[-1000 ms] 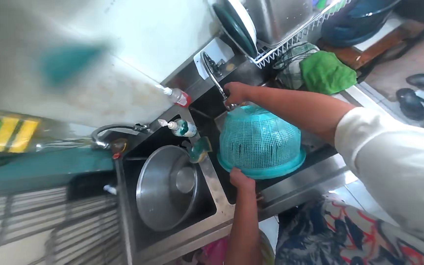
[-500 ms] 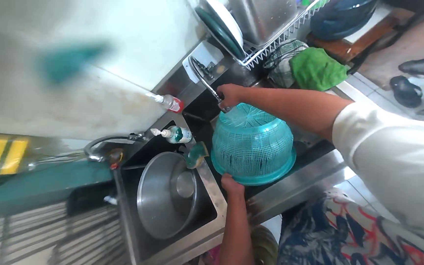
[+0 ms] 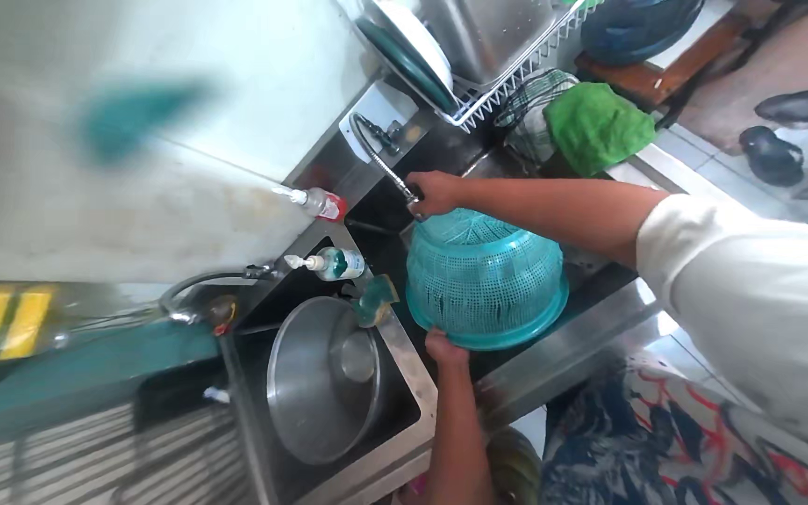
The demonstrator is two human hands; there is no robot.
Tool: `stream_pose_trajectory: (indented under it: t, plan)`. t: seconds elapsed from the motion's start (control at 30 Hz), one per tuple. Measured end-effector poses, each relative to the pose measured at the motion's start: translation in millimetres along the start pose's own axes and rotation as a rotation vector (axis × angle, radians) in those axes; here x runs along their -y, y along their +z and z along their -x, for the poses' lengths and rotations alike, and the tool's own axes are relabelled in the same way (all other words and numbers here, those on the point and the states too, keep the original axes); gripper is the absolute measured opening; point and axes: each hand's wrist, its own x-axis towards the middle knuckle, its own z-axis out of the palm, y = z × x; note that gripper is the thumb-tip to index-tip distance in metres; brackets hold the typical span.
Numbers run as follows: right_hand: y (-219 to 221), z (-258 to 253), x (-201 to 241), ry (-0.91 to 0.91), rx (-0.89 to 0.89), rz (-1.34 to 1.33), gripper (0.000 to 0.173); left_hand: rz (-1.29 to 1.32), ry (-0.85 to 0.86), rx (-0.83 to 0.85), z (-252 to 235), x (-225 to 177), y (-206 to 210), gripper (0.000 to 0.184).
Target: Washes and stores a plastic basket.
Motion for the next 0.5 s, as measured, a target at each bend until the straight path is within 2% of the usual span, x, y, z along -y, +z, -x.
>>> stream_pose_trajectory:
  t: [0.13, 0.23, 0.37, 0.5]
  plan:
    - [4.8, -1.9, -1.0, 0.083, 0.009, 0.079, 0.051, -0.001, 0.001, 0.04, 1.2, 3.3, -0.6, 0.018]
    - [12.3, -8.2, -4.6, -0.017, -0.009, -0.016, 0.053, -0.009, -0.001, 0.046, 0.8, 1.1, -0.6, 0.019]
    - [16.7, -13.2, -7.3, 0.074, -0.019, 0.051, 0.054, 0.011, -0.045, 0.023, 3.5, -1.7, 0.3, 0.018]
    - [26.8, -27.5, -17.6, 0.014, -0.042, -0.034, 0.054, 0.019, -0.053, 0.044, 4.5, -2.4, 1.9, 0.018]
